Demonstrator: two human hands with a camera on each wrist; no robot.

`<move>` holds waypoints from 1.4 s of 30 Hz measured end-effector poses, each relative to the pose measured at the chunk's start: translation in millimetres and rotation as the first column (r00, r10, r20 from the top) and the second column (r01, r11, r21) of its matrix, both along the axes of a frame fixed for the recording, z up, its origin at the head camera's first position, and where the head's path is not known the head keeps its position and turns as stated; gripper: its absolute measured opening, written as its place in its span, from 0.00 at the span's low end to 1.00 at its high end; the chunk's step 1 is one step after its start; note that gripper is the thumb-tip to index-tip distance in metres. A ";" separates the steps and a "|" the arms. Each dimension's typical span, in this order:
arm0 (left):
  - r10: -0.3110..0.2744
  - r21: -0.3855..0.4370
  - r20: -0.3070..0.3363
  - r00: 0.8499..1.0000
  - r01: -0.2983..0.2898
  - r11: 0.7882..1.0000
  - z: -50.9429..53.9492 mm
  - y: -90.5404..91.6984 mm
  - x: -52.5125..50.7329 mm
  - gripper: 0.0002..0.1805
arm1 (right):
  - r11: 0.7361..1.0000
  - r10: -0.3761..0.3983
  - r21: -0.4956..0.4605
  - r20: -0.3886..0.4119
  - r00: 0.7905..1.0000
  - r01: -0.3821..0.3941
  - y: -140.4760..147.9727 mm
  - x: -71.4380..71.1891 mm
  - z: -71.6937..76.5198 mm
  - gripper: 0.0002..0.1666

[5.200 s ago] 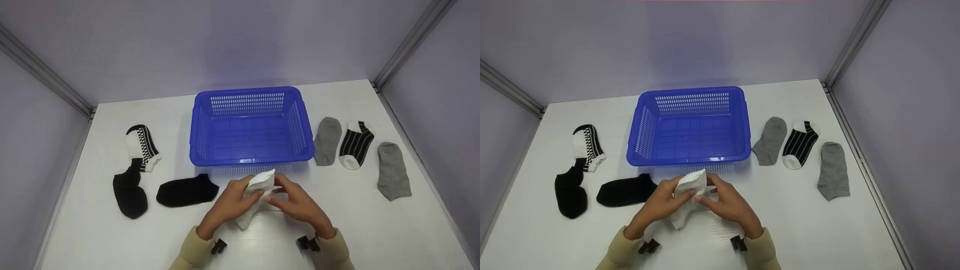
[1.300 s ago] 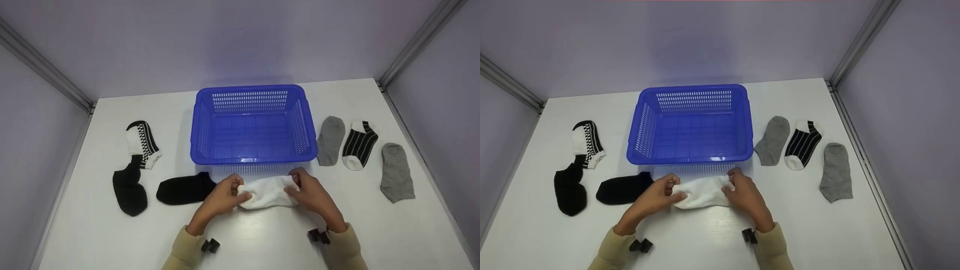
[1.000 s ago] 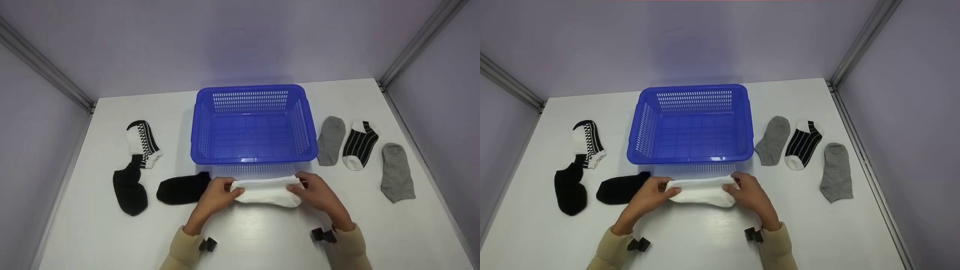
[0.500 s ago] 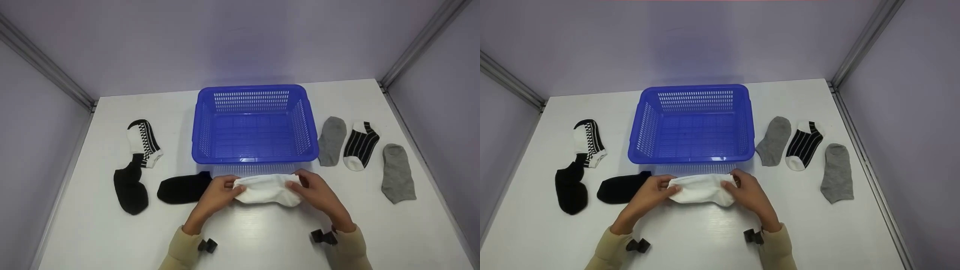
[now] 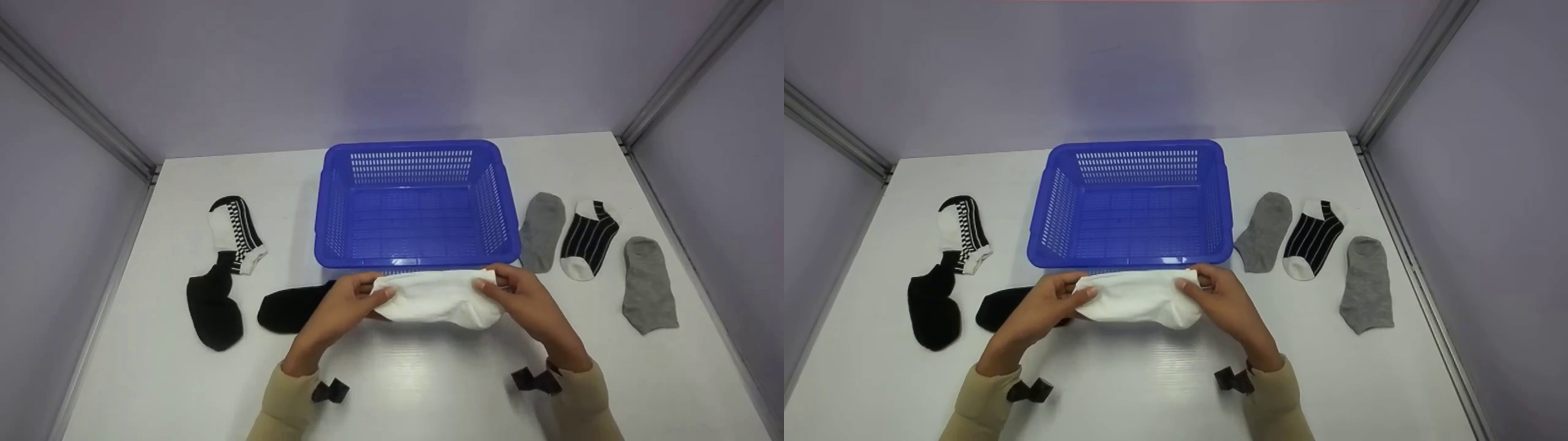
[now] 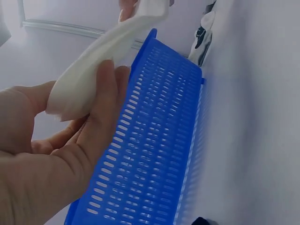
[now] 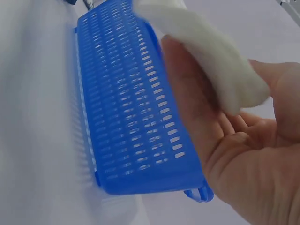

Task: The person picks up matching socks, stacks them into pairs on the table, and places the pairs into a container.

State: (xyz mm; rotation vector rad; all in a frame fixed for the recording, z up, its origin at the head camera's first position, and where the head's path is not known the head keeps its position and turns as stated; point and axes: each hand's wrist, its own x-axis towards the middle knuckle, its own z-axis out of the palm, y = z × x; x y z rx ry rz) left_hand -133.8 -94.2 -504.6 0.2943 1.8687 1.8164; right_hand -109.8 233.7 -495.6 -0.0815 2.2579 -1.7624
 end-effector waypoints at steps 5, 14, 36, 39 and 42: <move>0.037 0.001 -0.028 0.999 -0.037 0.999 9.6 -4.8 -7.8 0.17 | 0.998 -0.005 -0.066 0.000 1.000 0.005 -0.7 -7.4 6.2 0.22; 0.133 -0.014 -0.049 0.990 -0.134 0.991 15.3 -4.8 -29.8 0.17 | 0.991 -0.102 -0.088 0.017 0.995 0.103 -6.4 -26.9 17.6 0.22; 0.139 -0.174 -0.188 0.972 -0.172 0.970 52.6 -6.9 -86.4 0.19 | 0.998 -0.019 0.064 -0.066 0.998 0.023 -1.1 -94.4 55.1 0.20; 0.137 -0.179 -0.181 0.974 -0.170 0.969 56.7 -6.0 -97.4 0.20 | 0.997 -0.018 0.074 -0.077 0.997 0.024 -0.1 -104.0 59.7 0.19; 0.154 -0.164 -0.183 0.971 -0.184 0.969 59.9 -4.9 -110.1 0.20 | 0.995 -0.020 0.096 -0.087 0.996 0.028 1.5 -115.4 63.9 0.18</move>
